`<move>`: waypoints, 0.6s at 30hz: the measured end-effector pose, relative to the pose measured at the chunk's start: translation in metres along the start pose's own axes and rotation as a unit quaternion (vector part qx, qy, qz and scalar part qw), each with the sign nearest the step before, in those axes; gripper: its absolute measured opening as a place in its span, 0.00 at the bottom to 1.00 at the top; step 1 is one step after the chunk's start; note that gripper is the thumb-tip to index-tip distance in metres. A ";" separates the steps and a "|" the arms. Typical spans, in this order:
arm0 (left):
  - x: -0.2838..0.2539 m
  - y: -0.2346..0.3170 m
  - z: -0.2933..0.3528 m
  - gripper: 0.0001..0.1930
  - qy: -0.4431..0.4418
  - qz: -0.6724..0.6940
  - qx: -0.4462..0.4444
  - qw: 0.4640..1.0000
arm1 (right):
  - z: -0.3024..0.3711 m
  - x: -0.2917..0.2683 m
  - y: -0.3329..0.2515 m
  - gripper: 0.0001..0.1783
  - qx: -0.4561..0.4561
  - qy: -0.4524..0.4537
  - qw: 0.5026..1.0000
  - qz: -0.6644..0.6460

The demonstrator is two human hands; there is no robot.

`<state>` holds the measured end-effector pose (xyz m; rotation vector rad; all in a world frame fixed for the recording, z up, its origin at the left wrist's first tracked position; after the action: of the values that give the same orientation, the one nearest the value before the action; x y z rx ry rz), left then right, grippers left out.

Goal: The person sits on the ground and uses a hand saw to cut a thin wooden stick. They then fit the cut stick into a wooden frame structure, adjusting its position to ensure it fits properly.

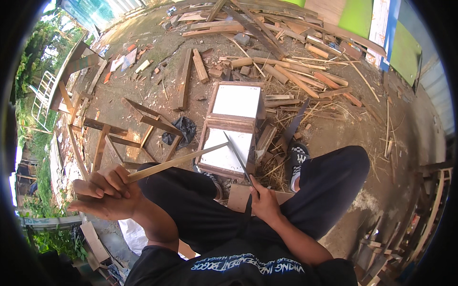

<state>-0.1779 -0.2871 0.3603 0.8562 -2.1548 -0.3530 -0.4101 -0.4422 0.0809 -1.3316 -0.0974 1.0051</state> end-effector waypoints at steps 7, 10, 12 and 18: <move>-0.011 0.001 -0.001 0.34 0.046 -0.015 -0.005 0.999 | 0.025 0.000 -0.102 0.26 -0.217 0.026 0.962 -0.162; -0.008 0.003 0.006 0.35 0.036 -0.017 -0.002 0.999 | 0.040 -0.006 -0.167 0.29 -0.298 -0.024 0.937 -0.181; -0.004 0.004 0.011 0.36 0.018 0.000 0.005 1.000 | 0.054 -0.009 -0.197 0.31 -0.332 -0.055 0.922 -0.191; -0.003 0.015 0.024 0.38 0.012 -0.009 -0.010 1.000 | 0.067 -0.007 -0.176 0.28 -0.306 -0.028 0.937 -0.167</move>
<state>-0.2013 -0.2750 0.3503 0.8664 -2.1196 -0.3706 -0.3571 -0.3789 0.2508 -1.7730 -0.7054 0.7416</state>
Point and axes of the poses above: each hand's wrist, its own z-axis away from the middle knuckle, its own x-axis out of the palm, y = z × x, the point moved 7 cm from there along -z, towards the middle knuckle, and after that the axes turned 15 degrees about y, right-handed, at the moved point
